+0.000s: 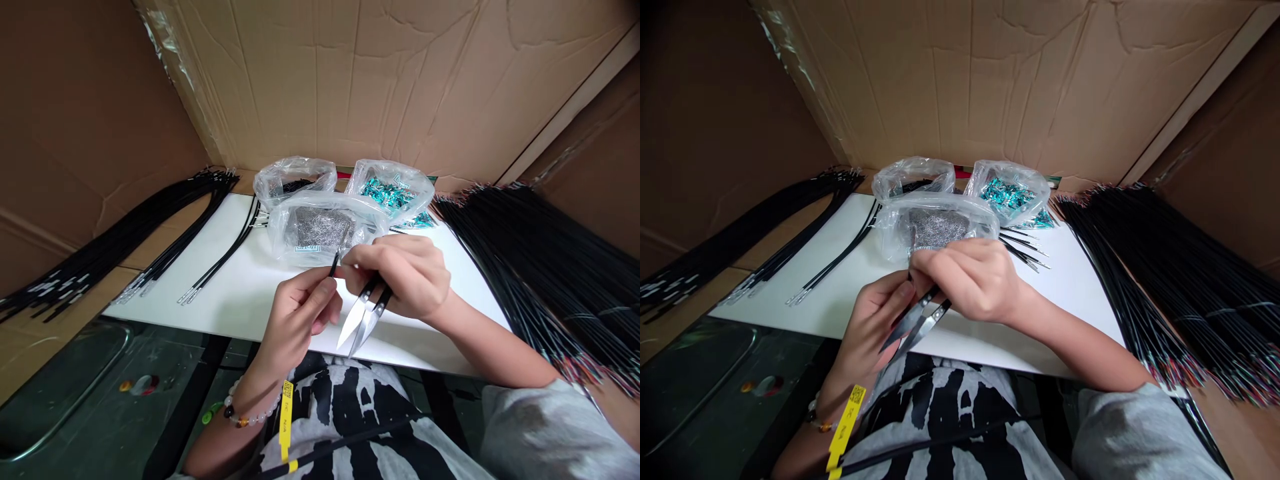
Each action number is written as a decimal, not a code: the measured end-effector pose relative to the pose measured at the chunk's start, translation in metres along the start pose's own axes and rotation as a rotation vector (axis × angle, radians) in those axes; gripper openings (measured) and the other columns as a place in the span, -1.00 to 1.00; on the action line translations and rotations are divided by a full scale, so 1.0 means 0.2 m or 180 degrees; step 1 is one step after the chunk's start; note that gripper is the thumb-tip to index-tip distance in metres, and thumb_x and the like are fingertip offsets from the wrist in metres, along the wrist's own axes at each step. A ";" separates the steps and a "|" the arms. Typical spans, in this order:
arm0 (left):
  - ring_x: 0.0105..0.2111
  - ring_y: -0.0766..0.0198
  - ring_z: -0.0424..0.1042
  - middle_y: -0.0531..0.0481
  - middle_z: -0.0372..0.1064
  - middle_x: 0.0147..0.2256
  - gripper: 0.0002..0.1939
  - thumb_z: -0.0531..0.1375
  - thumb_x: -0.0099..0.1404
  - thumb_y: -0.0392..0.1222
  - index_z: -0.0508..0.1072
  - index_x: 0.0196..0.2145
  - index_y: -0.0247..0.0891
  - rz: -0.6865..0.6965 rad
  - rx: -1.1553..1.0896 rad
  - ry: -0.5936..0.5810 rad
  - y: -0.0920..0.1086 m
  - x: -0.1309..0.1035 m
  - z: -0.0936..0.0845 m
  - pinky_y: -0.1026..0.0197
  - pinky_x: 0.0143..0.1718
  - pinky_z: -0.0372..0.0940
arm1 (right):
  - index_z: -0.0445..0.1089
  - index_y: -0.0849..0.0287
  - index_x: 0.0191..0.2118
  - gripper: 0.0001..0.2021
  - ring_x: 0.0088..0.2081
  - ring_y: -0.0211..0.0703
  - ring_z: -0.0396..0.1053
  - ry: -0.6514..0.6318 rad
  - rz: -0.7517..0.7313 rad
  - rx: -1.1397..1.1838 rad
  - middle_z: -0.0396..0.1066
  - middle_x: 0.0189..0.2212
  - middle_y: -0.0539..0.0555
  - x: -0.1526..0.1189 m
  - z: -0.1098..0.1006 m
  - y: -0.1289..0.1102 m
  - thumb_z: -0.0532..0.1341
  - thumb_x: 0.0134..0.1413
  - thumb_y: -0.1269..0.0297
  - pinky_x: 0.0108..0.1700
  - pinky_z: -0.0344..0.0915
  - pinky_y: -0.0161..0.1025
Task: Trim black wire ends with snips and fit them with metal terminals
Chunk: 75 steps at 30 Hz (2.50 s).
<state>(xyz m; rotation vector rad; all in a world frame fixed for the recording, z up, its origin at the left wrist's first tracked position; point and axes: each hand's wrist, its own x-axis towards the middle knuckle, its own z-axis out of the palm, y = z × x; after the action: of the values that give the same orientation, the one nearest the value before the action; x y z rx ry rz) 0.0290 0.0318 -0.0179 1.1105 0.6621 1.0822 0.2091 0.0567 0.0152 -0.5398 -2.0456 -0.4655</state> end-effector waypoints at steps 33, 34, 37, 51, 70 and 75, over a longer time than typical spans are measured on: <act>-0.63 0.26 0.35 0.03 0.43 -0.63 -0.85 0.33 0.29 -0.22 0.75 -0.31 -0.07 0.1412 0.2483 -0.0389 0.09 -0.02 -0.27 0.26 -0.55 0.24 | 0.45 0.24 -0.34 -0.95 -0.51 -0.42 0.08 -0.1648 0.2785 0.3745 0.21 -0.57 -0.17 0.09 -0.04 -0.04 0.33 0.04 0.45 -0.47 0.03 -0.41; -0.63 0.25 0.37 0.01 0.46 -0.61 -0.86 0.34 0.28 -0.21 0.75 -0.32 -0.06 0.1368 0.2477 -0.0541 0.09 -0.02 -0.28 0.25 -0.54 0.25 | 0.45 0.25 -0.34 -0.96 -0.49 -0.41 0.11 -0.1836 0.2731 0.3921 0.25 -0.55 -0.15 0.08 -0.04 -0.03 0.33 0.06 0.43 -0.45 0.07 -0.41; -0.60 0.22 0.41 -0.03 0.51 -0.58 -0.85 0.34 0.27 -0.20 0.74 -0.38 -0.03 0.1182 0.2447 -0.0881 0.09 -0.01 -0.30 0.25 -0.51 0.29 | 0.47 0.26 -0.31 -0.94 -0.43 -0.38 0.18 -0.2162 0.2651 0.4249 0.33 -0.49 -0.10 0.07 -0.03 0.00 0.32 0.11 0.38 -0.40 0.14 -0.41; -0.62 0.21 0.47 -0.12 0.55 -0.59 -0.71 0.25 0.42 -0.04 0.76 -0.25 -0.18 0.1085 0.2059 -0.1480 0.04 0.03 -0.24 0.26 -0.51 0.35 | 0.43 0.25 -0.40 -0.95 -0.52 -0.42 0.13 -0.2395 0.2341 0.4860 0.22 -0.58 -0.18 0.04 0.05 0.09 0.30 0.05 0.48 -0.43 0.11 -0.40; -0.69 0.46 0.06 0.11 0.24 -0.71 -0.71 0.40 0.26 0.01 0.65 -0.36 -0.31 0.0251 0.0236 0.0081 -0.04 0.06 -0.12 0.36 -0.67 -0.09 | 0.52 0.26 -0.40 -0.91 -0.58 -0.45 0.00 -0.0177 0.2072 0.2400 0.20 -0.63 -0.18 0.02 0.08 0.02 0.38 0.11 0.39 -0.51 0.02 -0.41; -0.72 0.49 -0.18 0.21 0.06 -0.73 -0.71 0.39 0.27 0.06 0.66 -0.29 -0.26 -0.0673 -0.0959 -0.0759 -0.05 0.08 -0.15 0.42 -0.73 -0.19 | 0.54 0.27 -0.41 -0.85 -0.57 -0.44 0.14 -0.0318 0.1999 0.2365 0.43 -0.56 -0.07 0.01 0.08 0.07 0.39 0.14 0.33 -0.50 0.11 -0.42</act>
<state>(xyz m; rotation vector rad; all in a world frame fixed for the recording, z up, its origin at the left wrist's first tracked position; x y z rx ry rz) 0.0129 0.0579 -0.0362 0.8696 0.4010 0.8204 0.2040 0.0776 0.0107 -0.6933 -1.8312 0.6792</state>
